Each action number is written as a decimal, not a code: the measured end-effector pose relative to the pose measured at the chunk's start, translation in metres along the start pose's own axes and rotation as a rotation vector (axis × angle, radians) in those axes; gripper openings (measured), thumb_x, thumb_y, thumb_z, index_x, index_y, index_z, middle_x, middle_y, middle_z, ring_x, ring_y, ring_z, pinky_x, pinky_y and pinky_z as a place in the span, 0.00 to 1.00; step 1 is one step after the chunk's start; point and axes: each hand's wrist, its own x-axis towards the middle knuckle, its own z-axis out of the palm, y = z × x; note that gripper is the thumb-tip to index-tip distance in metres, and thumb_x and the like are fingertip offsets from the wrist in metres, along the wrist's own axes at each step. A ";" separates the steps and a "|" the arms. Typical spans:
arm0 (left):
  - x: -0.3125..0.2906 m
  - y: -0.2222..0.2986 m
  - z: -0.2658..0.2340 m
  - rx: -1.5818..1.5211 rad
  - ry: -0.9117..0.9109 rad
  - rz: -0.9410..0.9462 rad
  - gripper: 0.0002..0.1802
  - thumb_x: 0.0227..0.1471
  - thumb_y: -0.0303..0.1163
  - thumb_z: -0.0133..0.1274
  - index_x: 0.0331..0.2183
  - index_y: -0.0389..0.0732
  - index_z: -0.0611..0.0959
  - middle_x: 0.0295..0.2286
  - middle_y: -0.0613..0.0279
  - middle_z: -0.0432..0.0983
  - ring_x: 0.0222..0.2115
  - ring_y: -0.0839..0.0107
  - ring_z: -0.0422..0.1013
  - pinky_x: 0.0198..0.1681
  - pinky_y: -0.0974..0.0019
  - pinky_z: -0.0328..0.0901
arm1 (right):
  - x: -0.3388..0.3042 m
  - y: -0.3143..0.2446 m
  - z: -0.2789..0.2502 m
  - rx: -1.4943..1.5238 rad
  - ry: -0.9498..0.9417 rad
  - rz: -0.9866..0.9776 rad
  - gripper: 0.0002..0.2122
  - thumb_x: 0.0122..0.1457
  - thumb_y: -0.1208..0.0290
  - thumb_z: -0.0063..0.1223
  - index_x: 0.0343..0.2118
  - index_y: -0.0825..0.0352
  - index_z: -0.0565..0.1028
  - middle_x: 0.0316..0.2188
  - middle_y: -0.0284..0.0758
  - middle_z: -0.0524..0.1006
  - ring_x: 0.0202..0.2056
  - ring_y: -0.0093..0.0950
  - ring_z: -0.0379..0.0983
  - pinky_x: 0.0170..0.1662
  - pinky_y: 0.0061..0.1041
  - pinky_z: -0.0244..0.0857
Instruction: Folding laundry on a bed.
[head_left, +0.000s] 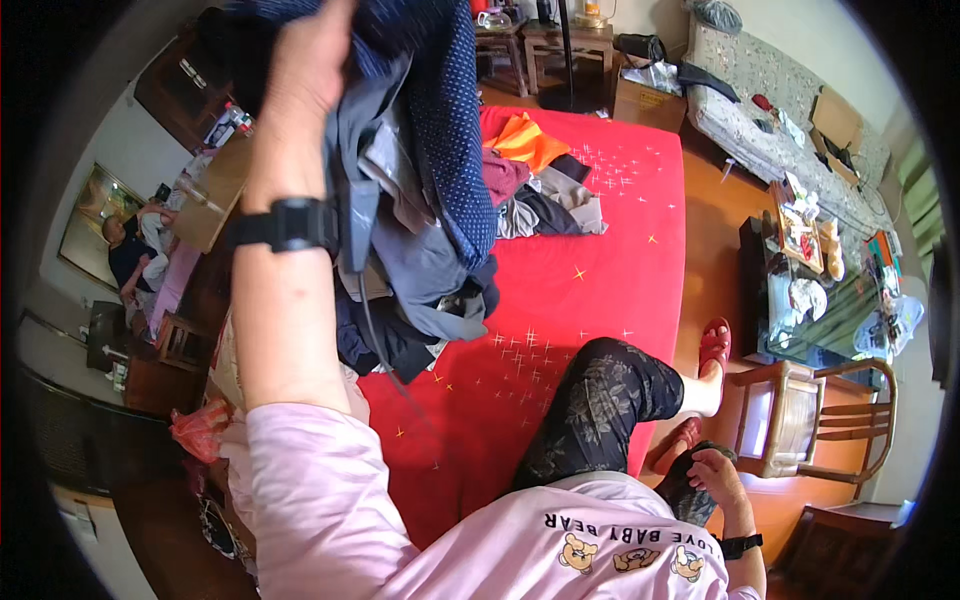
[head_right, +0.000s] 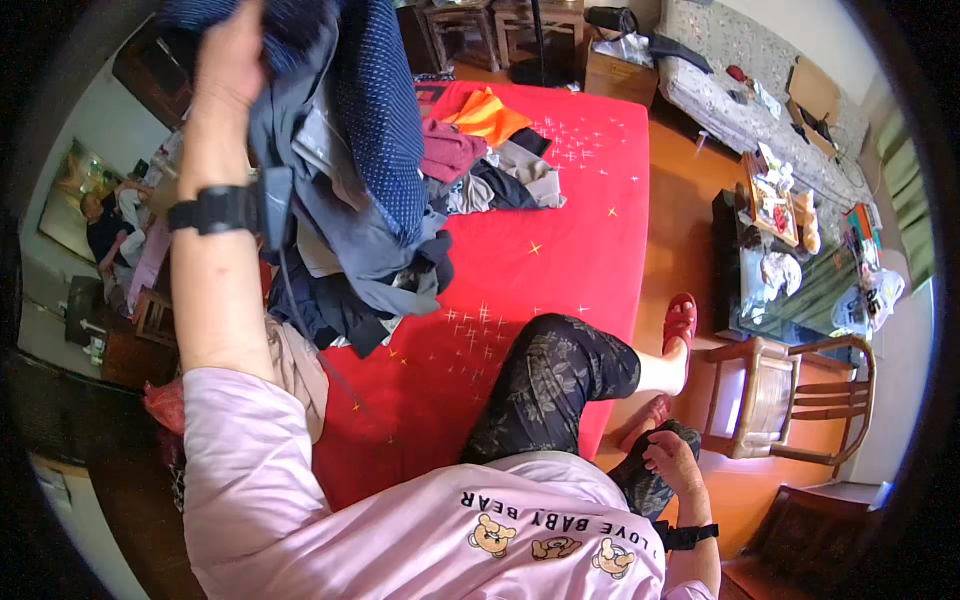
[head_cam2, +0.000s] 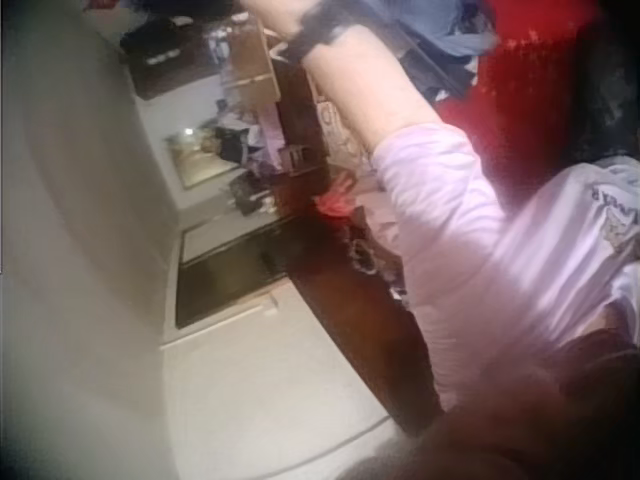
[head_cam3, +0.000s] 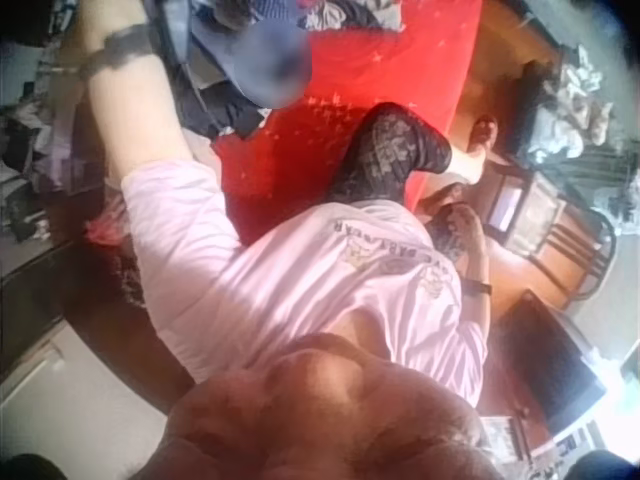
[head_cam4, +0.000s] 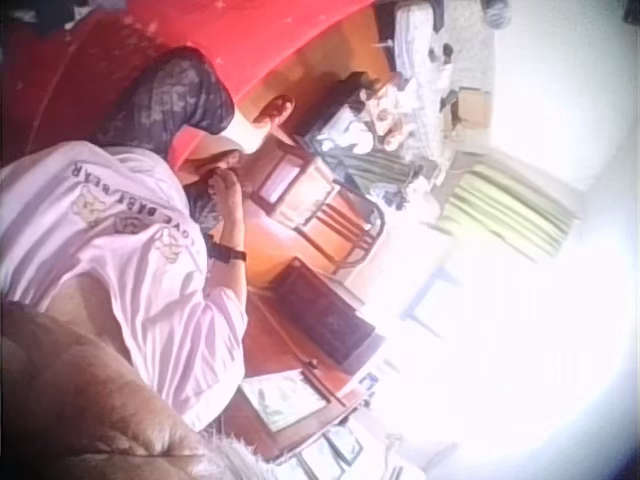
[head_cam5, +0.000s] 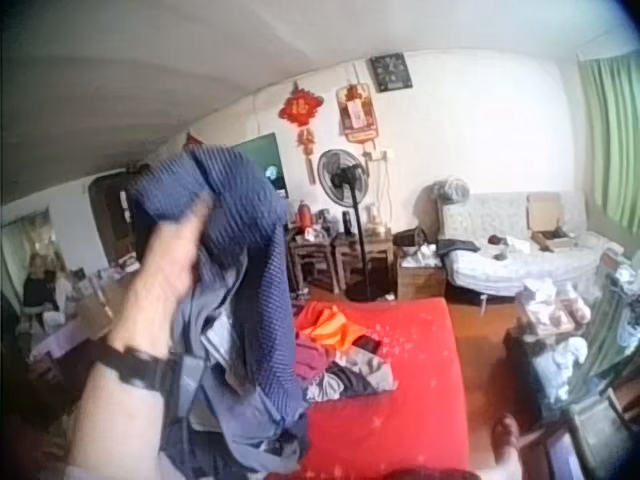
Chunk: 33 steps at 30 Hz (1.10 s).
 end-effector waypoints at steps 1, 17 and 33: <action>0.004 -0.043 -0.014 0.304 0.061 -0.018 0.34 0.44 0.50 0.61 0.40 0.27 0.79 0.36 0.57 0.79 0.36 0.70 0.73 0.43 0.68 0.65 | -0.001 0.002 0.004 -0.023 -0.017 -0.017 0.11 0.54 0.75 0.50 0.41 0.69 0.71 0.25 0.33 0.77 0.23 0.21 0.73 0.27 0.18 0.66; -0.272 -0.308 -0.110 0.232 0.025 -0.945 0.26 0.48 0.39 0.60 0.47 0.39 0.73 0.37 0.63 0.76 0.28 0.76 0.72 0.26 0.74 0.63 | -0.007 0.030 -0.007 -0.084 -0.045 0.003 0.12 0.54 0.75 0.48 0.42 0.70 0.70 0.26 0.35 0.76 0.23 0.22 0.73 0.26 0.20 0.66; -0.222 -0.372 -0.150 -0.291 0.601 -0.484 0.14 0.52 0.36 0.51 0.35 0.34 0.76 0.28 0.56 0.75 0.26 0.63 0.72 0.28 0.61 0.67 | -0.006 0.051 -0.001 -0.170 -0.049 0.068 0.12 0.55 0.75 0.49 0.42 0.72 0.70 0.26 0.36 0.76 0.24 0.23 0.73 0.27 0.21 0.67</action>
